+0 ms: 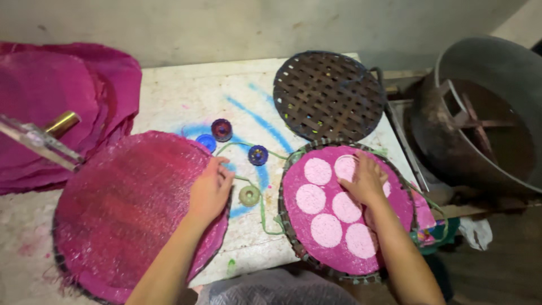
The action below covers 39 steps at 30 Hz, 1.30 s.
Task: The person prepares rice cakes by repeatedly pressing a pink dough-like substance with a wooden tool and arranging them on woven trays.
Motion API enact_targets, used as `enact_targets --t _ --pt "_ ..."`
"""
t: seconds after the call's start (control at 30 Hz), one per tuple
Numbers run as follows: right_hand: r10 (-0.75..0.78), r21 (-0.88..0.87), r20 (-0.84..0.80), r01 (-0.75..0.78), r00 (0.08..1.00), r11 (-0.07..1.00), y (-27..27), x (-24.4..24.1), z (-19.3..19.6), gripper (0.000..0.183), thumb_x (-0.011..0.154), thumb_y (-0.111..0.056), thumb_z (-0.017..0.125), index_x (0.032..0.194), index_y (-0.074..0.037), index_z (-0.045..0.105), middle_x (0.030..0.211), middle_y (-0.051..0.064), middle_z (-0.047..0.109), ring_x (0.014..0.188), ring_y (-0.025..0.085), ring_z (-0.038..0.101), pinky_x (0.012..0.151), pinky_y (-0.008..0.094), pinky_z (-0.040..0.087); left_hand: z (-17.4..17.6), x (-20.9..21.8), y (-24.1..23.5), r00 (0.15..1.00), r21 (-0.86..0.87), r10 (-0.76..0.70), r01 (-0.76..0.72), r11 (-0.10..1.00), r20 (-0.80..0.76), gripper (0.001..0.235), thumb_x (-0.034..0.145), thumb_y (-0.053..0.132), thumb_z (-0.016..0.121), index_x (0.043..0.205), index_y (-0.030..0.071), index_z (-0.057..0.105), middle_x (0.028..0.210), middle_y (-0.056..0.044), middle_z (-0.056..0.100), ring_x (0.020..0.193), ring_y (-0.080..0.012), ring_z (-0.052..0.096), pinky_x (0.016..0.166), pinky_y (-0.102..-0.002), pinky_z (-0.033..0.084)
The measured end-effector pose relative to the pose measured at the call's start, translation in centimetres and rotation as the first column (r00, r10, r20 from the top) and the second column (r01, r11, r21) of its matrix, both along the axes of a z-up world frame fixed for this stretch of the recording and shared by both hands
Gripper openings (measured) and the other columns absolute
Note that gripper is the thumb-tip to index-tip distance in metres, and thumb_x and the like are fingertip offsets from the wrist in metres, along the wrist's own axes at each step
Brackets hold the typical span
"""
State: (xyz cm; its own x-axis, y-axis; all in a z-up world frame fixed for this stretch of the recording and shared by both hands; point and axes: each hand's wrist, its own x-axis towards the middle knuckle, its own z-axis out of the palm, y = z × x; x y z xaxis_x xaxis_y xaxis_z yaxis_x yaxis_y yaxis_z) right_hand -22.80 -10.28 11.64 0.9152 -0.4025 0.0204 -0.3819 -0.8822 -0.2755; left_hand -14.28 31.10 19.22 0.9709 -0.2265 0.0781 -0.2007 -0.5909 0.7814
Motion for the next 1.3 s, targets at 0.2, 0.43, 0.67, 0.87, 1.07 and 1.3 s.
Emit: enact_targets --t 0.2,0.43,0.67,0.87,1.07,1.3 --pt "0.015 0.058 0.352 -0.038 0.936 0.998 1.4 0.0 3.8 0.111 0.069 -0.035 0.091 0.156 -0.002 0.032 0.146 0.026 0.046 0.136 0.045 0.041 0.114 0.055 0.034 -1.1 -4.0 6.6 0.986 -0.156 0.140 -0.152 0.976 -0.088 0.026 0.095 0.017 0.065 0.119 0.008 0.061 0.082 -0.005 0.067 0.069 -0.0170 0.064 0.065 -0.033 0.054" --pt "0.516 0.266 0.354 -0.613 0.780 0.744 20.7 1.9 7.1 0.106 0.063 -0.031 0.095 0.147 -0.003 0.039 0.143 0.024 0.045 0.133 0.043 0.041 0.110 0.052 0.028 -3.0 -6.3 8.7 0.989 -0.526 -0.014 -0.065 0.848 -0.145 0.029 0.099 0.014 0.062 0.126 0.003 0.060 0.108 0.000 0.070 0.096 -0.0106 0.064 0.084 -0.029 0.053" --pt "0.761 0.205 0.467 -0.893 0.449 0.401 34.4 2.9 6.9 0.096 0.067 -0.040 0.090 0.146 -0.007 0.047 0.142 0.023 0.050 0.131 0.042 0.045 0.106 0.053 0.031 -2.1 -8.1 15.0 0.883 -0.107 0.234 -0.301 0.948 -0.408 0.038 0.094 0.023 0.064 0.130 0.011 0.059 0.095 -0.017 0.073 0.080 -0.0237 0.071 0.076 -0.036 0.057" --pt "0.396 0.115 0.472 -0.500 0.788 0.858 27.4 11.6 2.5 0.056 0.081 -0.021 0.078 0.131 -0.004 0.059 0.130 0.022 0.059 0.121 0.043 0.055 0.104 0.049 0.045 -2.6 -10.1 21.7 0.921 -0.004 0.390 -0.390 0.921 0.000 0.031 0.093 0.018 0.063 0.123 0.008 0.065 0.113 -0.021 0.070 0.096 -0.0399 0.069 0.081 -0.045 0.055" --pt "0.249 0.067 0.040 -0.251 0.968 0.966 21.6 16.1 -3.8 0.074 0.075 -0.026 0.085 0.141 -0.012 0.054 0.133 0.027 0.050 0.118 0.046 0.053 0.099 0.051 0.047 -2.2 -10.3 24.7 0.926 0.045 0.358 -0.365 0.930 0.121 0.045 0.092 0.027 0.071 0.131 0.007 0.061 0.124 -0.019 0.062 0.096 -0.0385 0.067 0.083 -0.045 0.055" --pt "0.532 0.035 0.359 -0.581 0.767 0.813 25.0 25.6 -3.2 0.071 0.068 -0.016 0.082 0.135 -0.018 0.059 0.127 0.023 0.053 0.114 0.045 0.057 0.097 0.050 0.051 0.3 -10.8 25.2 0.907 -0.019 0.420 -0.421 0.907 -0.029 0.042 0.090 0.025 0.068 0.130 0.013 0.062 0.133 -0.011 0.054 0.086 -0.0245 0.071 0.076 -0.039 0.058"
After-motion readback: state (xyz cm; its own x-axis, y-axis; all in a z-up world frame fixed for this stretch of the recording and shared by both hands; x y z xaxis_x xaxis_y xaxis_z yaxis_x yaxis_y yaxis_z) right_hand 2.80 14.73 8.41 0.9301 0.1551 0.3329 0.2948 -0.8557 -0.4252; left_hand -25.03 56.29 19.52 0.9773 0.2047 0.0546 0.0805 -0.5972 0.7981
